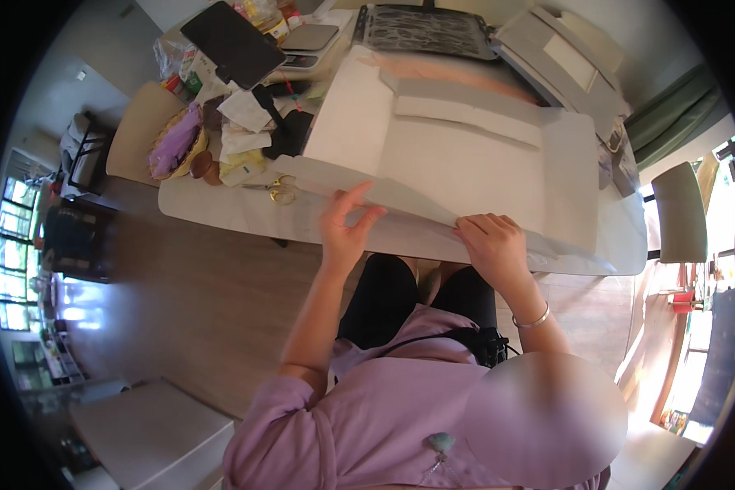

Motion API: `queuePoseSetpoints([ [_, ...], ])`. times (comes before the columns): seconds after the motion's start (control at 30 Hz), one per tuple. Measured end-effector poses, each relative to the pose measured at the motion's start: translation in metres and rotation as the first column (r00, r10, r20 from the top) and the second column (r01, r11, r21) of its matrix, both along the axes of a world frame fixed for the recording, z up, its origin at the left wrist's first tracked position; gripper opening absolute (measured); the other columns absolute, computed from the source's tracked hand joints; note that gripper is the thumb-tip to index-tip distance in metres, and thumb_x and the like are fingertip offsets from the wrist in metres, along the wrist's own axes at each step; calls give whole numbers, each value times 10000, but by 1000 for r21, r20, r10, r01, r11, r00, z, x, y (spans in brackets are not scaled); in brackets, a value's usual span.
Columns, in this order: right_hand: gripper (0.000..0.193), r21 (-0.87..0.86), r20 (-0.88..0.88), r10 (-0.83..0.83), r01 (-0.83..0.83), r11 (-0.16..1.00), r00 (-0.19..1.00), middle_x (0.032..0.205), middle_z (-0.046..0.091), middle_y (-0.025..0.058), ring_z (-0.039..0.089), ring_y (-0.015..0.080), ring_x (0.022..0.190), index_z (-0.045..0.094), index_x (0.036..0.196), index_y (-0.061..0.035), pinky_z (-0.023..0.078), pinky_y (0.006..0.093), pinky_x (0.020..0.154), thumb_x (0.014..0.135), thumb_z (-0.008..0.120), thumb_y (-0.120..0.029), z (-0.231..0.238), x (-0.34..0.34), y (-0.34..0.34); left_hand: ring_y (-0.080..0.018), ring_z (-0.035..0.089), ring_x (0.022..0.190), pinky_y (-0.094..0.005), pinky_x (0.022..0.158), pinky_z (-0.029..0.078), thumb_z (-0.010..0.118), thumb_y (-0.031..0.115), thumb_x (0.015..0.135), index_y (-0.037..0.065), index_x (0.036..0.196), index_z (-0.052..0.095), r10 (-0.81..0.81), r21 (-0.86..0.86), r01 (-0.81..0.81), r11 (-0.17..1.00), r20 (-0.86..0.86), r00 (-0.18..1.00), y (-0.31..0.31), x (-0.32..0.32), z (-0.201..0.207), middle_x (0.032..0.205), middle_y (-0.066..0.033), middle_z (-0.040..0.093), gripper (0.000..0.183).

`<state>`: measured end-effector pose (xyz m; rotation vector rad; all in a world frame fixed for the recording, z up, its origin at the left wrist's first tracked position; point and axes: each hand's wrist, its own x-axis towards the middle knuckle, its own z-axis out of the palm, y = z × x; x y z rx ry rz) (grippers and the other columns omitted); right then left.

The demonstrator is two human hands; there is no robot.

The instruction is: The person assembles a flat-packed paper box by folding along pre-scored lines and securing the flaps. They first manipulate a decorative sheet, then fold the main box structure, and finally apply adhesive tape to secure the bottom flaps.

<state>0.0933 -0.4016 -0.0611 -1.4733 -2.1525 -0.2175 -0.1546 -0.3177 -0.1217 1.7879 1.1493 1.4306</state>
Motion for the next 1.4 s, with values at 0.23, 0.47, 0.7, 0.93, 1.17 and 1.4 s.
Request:
queuePoseSetpoints([
  [0.23,144,126,13,-9,7,992,1000,797,636,1,635,174,714,642,858,-88,483,317,604,774,741,-151,-2,-7,-1,-166,604,1006,-449,1031,401,820,270,751,146,1041,749,276,500,-4,866,-472,837,-13,-1,42,961,1,674,324],
  [0.47,147,124,5,23,-23,992,1000,813,634,-5,639,164,739,638,854,-98,485,318,605,775,738,-170,-6,-6,-2,-131,662,880,-504,1124,329,794,268,741,164,886,746,-153,271,384,883,-607,780,13,4,36,882,55,699,184],
  [0.7,194,-3,-57,-18,18,1000,998,871,669,12,663,207,797,654,941,-111,518,351,687,797,729,-217,0,-18,2,-155,675,892,-483,1080,381,809,183,710,142,851,745,-46,468,359,807,-557,830,5,18,38,846,29,714,160],
  [0.93,109,-26,40,90,-89,996,995,827,643,-5,662,182,760,631,893,-125,528,331,653,810,666,-186,-29,-29,17,-174,662,926,-511,1092,360,805,172,709,141,852,739,-3,467,355,810,-602,799,3,2,35,832,52,701,161],
  [1.17,335,-47,88,-4,8,999,996,1007,660,35,673,196,894,630,1036,-91,535,343,776,795,733,-298,-19,16,-6,-194,670,938,-517,1105,348,804,94,711,127,920,747,63,493,303,815,-596,801,3,-2,25,899,28,712,219],
  [1.4,312,18,141,-13,11,1000,990,897,629,23,653,188,846,605,968,-81,519,332,741,800,729,-314,-12,76,-35,-184,662,1003,-505,1117,342,766,208,823,146,1046,739,90,509,283,813,-590,802,7,0,19,1022,25,713,233],
])
